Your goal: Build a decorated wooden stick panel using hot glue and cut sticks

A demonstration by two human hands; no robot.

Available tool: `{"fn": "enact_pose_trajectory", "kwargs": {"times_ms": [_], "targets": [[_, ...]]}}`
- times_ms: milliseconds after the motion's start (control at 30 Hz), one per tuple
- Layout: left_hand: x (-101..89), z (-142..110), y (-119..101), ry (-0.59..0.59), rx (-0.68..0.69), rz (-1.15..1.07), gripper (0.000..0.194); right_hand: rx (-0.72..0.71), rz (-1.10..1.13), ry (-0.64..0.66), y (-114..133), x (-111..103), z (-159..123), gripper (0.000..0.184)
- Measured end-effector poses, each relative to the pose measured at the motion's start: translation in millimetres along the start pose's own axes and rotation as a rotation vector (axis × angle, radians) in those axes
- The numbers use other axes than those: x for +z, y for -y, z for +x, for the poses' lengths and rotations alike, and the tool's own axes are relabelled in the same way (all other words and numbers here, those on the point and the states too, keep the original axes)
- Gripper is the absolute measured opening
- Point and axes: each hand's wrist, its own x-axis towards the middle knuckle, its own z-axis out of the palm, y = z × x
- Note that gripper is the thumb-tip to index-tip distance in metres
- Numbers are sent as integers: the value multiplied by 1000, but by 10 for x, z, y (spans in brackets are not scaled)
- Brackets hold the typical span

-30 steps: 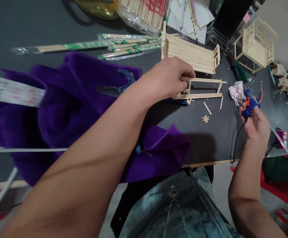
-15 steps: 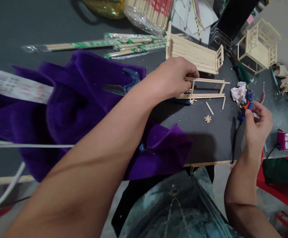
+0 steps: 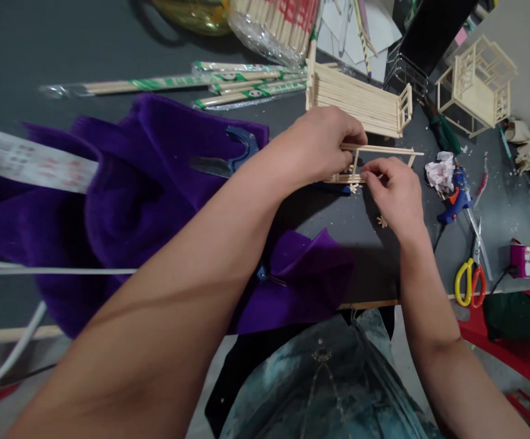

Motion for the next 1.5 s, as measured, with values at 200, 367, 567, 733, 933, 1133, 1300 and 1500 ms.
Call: {"fn": "enact_pose_trajectory", "kwargs": {"times_ms": [200,367,567,733,933,1133,1300,1500], "targets": [[20,16,74,-18,38,-73,43,7,26,7,10,71,53,19],[6,4,48,-13,23,-37,44,15,51,2,17,108,64,18],[44,27,125,-19,19,-86,43,17,72,-1,2,142,70,17],[22,11,78,-8,-5,-86,44,26,59,15,6,140,74,17],[-67,-29,-95,54,-36,62,51,12,59,18,15,131,76,17],[-80,-26,-128,63,-57,84,50,27,50,32,32,128,79,16],[-76,-21,-140,70,-63,77,50,47,53,48,62,103,81,16],[10,10,15,5,-19,27,47,41,76,48,54,103,79,16]]}}
